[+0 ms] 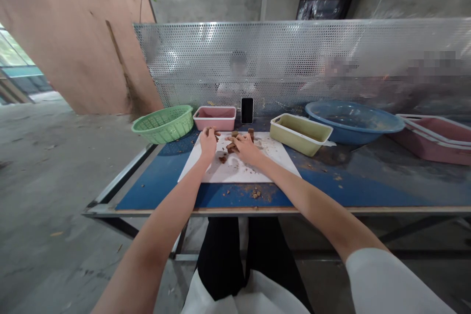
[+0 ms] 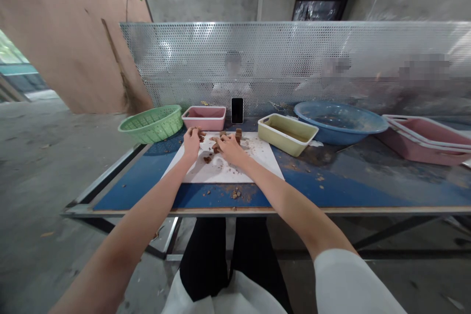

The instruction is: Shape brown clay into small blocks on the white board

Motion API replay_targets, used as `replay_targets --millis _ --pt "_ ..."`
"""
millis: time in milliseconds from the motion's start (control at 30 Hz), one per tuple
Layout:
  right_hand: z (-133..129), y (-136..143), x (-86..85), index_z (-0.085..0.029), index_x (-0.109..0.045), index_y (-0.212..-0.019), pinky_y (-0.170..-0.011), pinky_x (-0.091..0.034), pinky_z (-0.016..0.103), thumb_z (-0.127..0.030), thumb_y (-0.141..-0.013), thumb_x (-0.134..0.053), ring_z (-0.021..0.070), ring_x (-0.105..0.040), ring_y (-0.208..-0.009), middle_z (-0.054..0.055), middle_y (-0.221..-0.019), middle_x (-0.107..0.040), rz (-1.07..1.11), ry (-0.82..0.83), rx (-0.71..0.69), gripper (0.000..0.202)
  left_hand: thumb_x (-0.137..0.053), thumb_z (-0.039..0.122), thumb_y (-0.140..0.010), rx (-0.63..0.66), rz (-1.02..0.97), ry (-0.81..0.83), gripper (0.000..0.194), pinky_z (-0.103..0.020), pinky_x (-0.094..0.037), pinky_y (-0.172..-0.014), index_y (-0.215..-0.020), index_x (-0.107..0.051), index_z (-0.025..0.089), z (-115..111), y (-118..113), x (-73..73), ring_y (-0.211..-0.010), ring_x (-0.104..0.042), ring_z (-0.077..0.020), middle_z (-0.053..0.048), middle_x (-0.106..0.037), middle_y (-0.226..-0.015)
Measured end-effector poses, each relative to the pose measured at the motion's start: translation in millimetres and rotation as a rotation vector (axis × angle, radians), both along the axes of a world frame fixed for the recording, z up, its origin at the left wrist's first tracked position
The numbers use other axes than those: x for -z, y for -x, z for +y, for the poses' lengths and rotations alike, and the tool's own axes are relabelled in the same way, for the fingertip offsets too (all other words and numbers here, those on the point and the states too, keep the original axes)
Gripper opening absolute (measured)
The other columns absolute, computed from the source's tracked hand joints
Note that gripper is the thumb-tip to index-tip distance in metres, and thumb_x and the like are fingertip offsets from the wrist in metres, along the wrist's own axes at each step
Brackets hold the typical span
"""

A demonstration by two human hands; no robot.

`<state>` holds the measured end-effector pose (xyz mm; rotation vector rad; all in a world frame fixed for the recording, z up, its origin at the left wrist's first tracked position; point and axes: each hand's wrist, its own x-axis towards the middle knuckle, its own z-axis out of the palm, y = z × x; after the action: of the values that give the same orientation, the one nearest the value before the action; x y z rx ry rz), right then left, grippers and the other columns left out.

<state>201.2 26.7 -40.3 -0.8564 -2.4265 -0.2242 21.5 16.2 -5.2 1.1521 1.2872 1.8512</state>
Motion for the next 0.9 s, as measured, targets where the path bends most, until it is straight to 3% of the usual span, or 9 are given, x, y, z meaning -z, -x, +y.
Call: replay_targets --millis 467,700,900 --pt "1.6 1.9 3.5 -0.018 -0.052 -0.153 -0.109 -0.038 0.05 -0.017 -0.102 -0.059 0.0341 -0.06 -0.123 0.018 -0.127 -0.07 0.001 0.023 0.03 0.051 -0.052 0.026 -0.094 -0.031 -0.009 -0.005 0.008 -0.026 -0.041 -0.057 -0.09 -0.058 0.021 1.6 2.1 1.9 -0.056 -0.053 -0.0137 0.0 -0.065 -0.069" --pt "-1.6 -4.4 -0.6 -0.021 -0.048 -0.155 -0.107 -0.037 0.048 -0.015 -0.101 -0.059 0.032 -0.06 -0.127 0.013 -0.128 -0.073 0.068 0.052 -0.08 0.055 -0.05 0.023 -0.093 -0.029 0.008 -0.002 0.009 -0.026 -0.04 -0.057 -0.091 -0.059 0.021 4.7 4.2 4.7 -0.058 -0.055 -0.0145 0.0 -0.065 -0.069" --pt "1.6 -1.2 3.8 -0.02 -0.051 -0.151 -0.109 -0.034 0.047 -0.016 -0.101 -0.062 0.0321 -0.059 -0.127 0.012 -0.124 -0.075 0.103 0.096 -0.062 0.051 -0.049 0.021 -0.093 -0.034 0.048 0.009 0.011 -0.026 -0.041 -0.058 -0.092 -0.06 0.021 9.1 6.5 8.8 -0.058 -0.056 -0.0143 0.0 -0.065 -0.071"
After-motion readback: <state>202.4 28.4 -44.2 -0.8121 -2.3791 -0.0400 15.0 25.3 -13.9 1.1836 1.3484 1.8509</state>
